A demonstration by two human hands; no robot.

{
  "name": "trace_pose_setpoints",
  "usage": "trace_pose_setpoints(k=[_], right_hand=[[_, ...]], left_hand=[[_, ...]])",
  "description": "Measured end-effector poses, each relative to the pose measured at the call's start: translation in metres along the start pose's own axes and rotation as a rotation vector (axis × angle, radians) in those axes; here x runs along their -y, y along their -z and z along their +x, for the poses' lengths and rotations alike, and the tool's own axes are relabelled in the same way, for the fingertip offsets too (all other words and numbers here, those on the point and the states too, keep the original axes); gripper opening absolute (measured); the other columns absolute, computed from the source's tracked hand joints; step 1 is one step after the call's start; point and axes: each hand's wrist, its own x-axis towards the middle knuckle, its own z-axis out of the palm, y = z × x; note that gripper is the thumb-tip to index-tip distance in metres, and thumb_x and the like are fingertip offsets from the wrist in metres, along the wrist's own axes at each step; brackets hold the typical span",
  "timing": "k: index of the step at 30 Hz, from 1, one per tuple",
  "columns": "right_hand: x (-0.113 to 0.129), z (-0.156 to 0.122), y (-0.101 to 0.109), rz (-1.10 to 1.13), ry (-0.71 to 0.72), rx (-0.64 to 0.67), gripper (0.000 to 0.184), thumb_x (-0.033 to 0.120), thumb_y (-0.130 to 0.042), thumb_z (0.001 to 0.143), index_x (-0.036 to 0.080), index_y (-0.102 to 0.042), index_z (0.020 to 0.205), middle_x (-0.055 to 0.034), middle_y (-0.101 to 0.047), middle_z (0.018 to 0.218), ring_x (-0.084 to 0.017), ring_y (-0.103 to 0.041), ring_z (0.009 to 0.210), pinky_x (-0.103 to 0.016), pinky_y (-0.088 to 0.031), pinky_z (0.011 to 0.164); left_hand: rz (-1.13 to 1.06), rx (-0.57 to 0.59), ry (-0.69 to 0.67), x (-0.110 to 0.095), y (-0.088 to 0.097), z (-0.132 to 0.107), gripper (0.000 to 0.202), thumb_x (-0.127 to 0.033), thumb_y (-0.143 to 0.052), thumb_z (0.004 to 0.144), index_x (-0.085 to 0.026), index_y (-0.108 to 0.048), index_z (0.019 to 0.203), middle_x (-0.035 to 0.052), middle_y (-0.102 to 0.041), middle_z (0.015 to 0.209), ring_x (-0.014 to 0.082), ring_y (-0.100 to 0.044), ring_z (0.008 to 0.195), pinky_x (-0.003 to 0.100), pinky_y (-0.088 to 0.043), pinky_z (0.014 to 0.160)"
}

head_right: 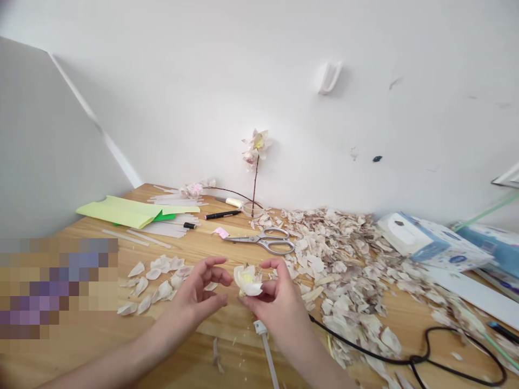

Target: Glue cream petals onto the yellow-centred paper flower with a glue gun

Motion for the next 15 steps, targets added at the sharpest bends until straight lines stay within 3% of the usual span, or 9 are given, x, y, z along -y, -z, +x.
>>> trace_pose_setpoints(k=[5, 9, 12, 15], right_hand=[[-0.016, -0.006, -0.008, -0.637, 0.336, 0.052, 0.043, 0.008, -0.053, 0.069, 0.021, -0.036, 0.106, -0.0004, -0.068, 0.075, -0.02, -0.063, 0.07, -0.033, -0.045, 0.067], [-0.03, -0.005, -0.015, -0.895, 0.545, 0.106, 0.049, 0.0, -0.053, 0.066, 0.013, -0.04, 0.111, -0.0093, -0.065, 0.091, -0.022, -0.061, 0.08, -0.031, -0.045, 0.068], [-0.03, -0.004, -0.02, -1.042, 0.64, 0.083, 0.046, -0.003, -0.053, 0.064, 0.012, -0.045, 0.107, -0.0074, -0.065, 0.083, -0.023, -0.058, 0.079, -0.033, -0.043, 0.067], [-0.026, -0.005, -0.025, -1.178, 0.773, 0.011, 0.038, -0.002, -0.053, 0.066, 0.012, -0.049, 0.101, -0.0048, -0.062, 0.071, -0.024, -0.054, 0.073, -0.034, -0.039, 0.066]], left_hand=[[-0.036, -0.25, -0.106, -0.032, 0.028, 0.016, 0.034, -0.018, -0.059, 0.068, -0.019, -0.05, 0.101, 0.0027, -0.059, 0.086, 0.0165, -0.054, 0.084, 0.028, -0.046, 0.068], [-0.029, -0.457, -0.277, -0.061, 0.064, 0.026, 0.03, -0.023, -0.059, 0.071, -0.02, -0.054, 0.1, 0.0006, -0.06, 0.083, 0.0145, -0.057, 0.078, 0.028, -0.047, 0.07], [0.061, -0.536, -0.277, -0.061, 0.088, 0.026, 0.023, -0.024, -0.057, 0.072, -0.02, -0.057, 0.094, -0.0011, -0.058, 0.078, 0.0143, -0.056, 0.075, 0.03, -0.048, 0.071], [0.317, -0.463, -0.201, -0.046, 0.107, 0.021, 0.012, -0.024, -0.047, 0.076, -0.022, -0.057, 0.082, -0.0019, -0.055, 0.075, 0.0155, -0.054, 0.078, 0.03, -0.047, 0.074]])
